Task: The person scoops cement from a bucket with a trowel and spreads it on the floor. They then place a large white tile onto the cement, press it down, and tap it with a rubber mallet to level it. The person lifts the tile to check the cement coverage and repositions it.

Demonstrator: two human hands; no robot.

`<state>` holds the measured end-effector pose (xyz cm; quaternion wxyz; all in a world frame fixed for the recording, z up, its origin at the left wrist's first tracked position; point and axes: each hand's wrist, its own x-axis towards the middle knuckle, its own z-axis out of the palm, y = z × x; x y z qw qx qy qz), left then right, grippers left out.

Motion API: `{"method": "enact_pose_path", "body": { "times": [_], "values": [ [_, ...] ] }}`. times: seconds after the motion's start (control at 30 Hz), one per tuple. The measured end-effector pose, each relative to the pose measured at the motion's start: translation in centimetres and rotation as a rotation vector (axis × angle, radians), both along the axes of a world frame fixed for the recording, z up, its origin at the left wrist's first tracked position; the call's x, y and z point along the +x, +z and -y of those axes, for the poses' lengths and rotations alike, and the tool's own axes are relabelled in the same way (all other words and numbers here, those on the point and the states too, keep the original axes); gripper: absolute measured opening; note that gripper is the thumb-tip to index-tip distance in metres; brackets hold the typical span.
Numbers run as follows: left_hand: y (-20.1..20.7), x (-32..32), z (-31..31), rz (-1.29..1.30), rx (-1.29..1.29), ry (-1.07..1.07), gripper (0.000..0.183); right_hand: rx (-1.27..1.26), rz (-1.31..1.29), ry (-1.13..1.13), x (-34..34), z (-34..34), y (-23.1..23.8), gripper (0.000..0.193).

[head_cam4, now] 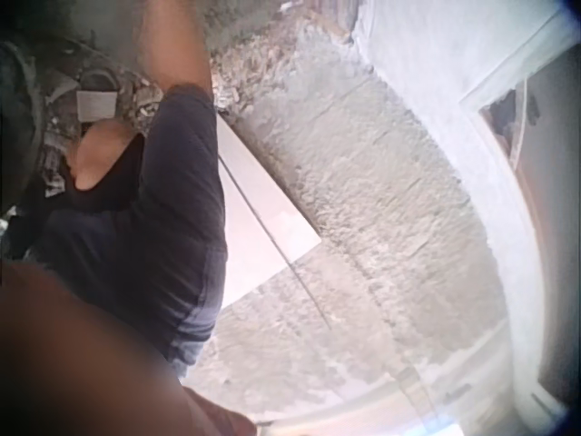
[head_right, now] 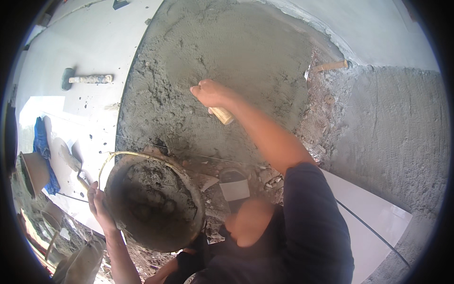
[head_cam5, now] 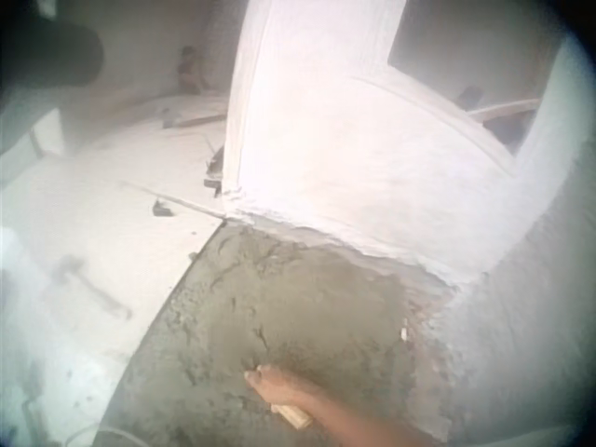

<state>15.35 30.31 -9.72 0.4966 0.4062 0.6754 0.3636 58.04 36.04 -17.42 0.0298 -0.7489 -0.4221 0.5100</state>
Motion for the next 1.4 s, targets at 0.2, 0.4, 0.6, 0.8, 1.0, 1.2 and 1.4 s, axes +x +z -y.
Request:
{"method": "enact_pose_path", "body": {
  "times": [0.2,0.4,0.6,0.8,1.0,1.2,1.4],
  "values": [
    [0.1,-0.5,0.3,-0.151,0.012,0.017,0.03,0.037,-0.094,-0.291,3.6,0.9,2.1,0.041],
    [-0.3,-1.7,1.2,-0.106,0.042,0.07,0.03,-0.092,-0.157,0.088,-4.8,2.6,0.2,0.043],
    [-0.4,-2.6,1.8,-0.055,0.01,0.089,0.029,-0.021,-0.167,0.179,-6.6,4.8,1.5,0.046],
    [0.0,-1.6,2.1,-0.1,0.077,0.083,0.026,0.06,-0.072,-0.122,-4.6,10.6,5.9,0.036],
    [1.5,0.7,1.4,-0.064,0.017,0.068,0.025,0.445,0.343,0.828,-6.6,11.4,14.3,0.024],
    [2.5,3.6,1.4,-0.038,0.039,0.063,0.031,0.486,0.465,1.433,-14.1,10.8,9.4,0.018],
    [2.3,3.4,3.2,-0.09,0.061,0.071,0.033,0.289,0.073,1.372,-15.6,15.4,7.7,0.023]
  ]
}}
